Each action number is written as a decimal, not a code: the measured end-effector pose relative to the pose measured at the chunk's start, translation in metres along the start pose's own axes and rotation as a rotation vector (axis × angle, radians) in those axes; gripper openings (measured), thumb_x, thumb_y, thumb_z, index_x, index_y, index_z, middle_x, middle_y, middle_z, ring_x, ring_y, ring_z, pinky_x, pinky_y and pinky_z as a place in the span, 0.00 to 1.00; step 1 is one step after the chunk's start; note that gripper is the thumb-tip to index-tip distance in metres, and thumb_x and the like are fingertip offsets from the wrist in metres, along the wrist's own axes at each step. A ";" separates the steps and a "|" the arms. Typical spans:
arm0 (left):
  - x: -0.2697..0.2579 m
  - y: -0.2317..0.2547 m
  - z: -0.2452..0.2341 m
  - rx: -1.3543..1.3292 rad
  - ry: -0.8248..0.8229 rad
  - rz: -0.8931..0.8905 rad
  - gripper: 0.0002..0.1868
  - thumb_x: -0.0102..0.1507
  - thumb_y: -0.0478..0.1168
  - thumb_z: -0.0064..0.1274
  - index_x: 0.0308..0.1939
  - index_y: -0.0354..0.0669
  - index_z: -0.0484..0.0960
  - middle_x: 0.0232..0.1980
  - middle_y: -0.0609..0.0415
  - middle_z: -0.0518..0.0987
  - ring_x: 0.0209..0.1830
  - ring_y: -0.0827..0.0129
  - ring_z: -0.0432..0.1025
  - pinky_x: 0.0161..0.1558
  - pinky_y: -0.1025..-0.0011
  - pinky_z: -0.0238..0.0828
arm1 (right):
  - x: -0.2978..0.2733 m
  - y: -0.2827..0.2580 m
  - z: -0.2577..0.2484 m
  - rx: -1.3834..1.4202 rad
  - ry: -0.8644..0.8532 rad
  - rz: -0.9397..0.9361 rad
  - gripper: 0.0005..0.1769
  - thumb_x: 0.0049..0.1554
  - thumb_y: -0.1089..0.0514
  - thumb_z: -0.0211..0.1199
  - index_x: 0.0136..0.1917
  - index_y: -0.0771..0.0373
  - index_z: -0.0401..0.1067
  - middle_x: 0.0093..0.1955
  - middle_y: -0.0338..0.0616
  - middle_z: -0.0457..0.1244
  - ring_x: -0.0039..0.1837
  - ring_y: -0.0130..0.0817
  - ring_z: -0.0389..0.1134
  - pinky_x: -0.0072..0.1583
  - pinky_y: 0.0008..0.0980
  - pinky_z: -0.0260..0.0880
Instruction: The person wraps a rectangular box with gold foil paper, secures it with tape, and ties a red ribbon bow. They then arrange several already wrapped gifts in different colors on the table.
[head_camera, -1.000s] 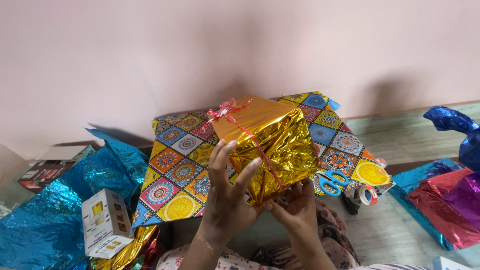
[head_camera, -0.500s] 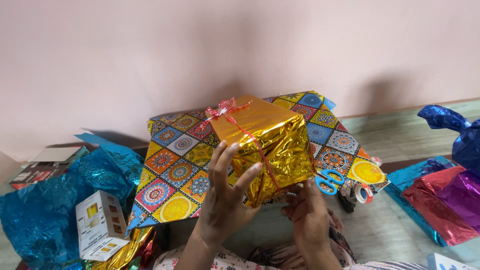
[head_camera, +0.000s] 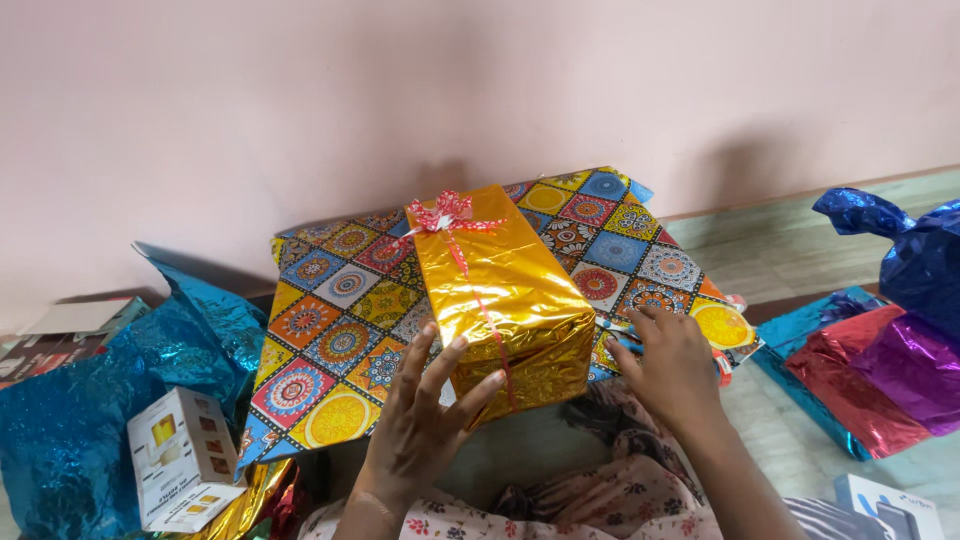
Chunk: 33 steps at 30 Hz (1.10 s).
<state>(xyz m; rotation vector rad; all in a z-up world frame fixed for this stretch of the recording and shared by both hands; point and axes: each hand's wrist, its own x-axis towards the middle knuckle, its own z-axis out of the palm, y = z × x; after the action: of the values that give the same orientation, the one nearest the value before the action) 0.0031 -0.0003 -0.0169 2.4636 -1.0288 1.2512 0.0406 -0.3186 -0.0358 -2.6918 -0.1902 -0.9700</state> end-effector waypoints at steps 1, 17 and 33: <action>-0.002 0.001 0.002 0.026 0.000 -0.014 0.40 0.51 0.34 0.67 0.65 0.69 0.73 0.72 0.50 0.56 0.78 0.44 0.49 0.69 0.50 0.61 | 0.003 0.002 0.003 -0.023 -0.064 -0.021 0.23 0.50 0.46 0.68 0.56 0.57 0.78 0.57 0.47 0.68 0.59 0.52 0.66 0.60 0.50 0.66; -0.011 0.005 0.001 -0.400 0.198 -0.344 0.41 0.65 0.50 0.59 0.76 0.45 0.55 0.82 0.38 0.44 0.83 0.41 0.43 0.77 0.46 0.47 | 0.035 0.074 -0.020 -0.231 -0.198 0.361 0.18 0.48 0.43 0.71 0.51 0.46 0.85 0.41 0.48 0.72 0.47 0.48 0.73 0.53 0.47 0.73; 0.001 -0.047 0.092 -1.205 0.293 -1.114 0.34 0.72 0.60 0.33 0.69 0.35 0.68 0.64 0.44 0.76 0.64 0.62 0.70 0.65 0.65 0.64 | -0.093 0.283 0.099 -0.352 -0.835 1.085 0.35 0.44 0.36 0.74 0.60 0.56 0.83 0.64 0.51 0.71 0.65 0.48 0.74 0.61 0.45 0.75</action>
<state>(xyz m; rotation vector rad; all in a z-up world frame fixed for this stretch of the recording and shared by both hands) 0.0932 -0.0076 -0.0674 1.3572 -0.0776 0.3452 0.0895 -0.5616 -0.2280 -2.6402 1.2308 0.4726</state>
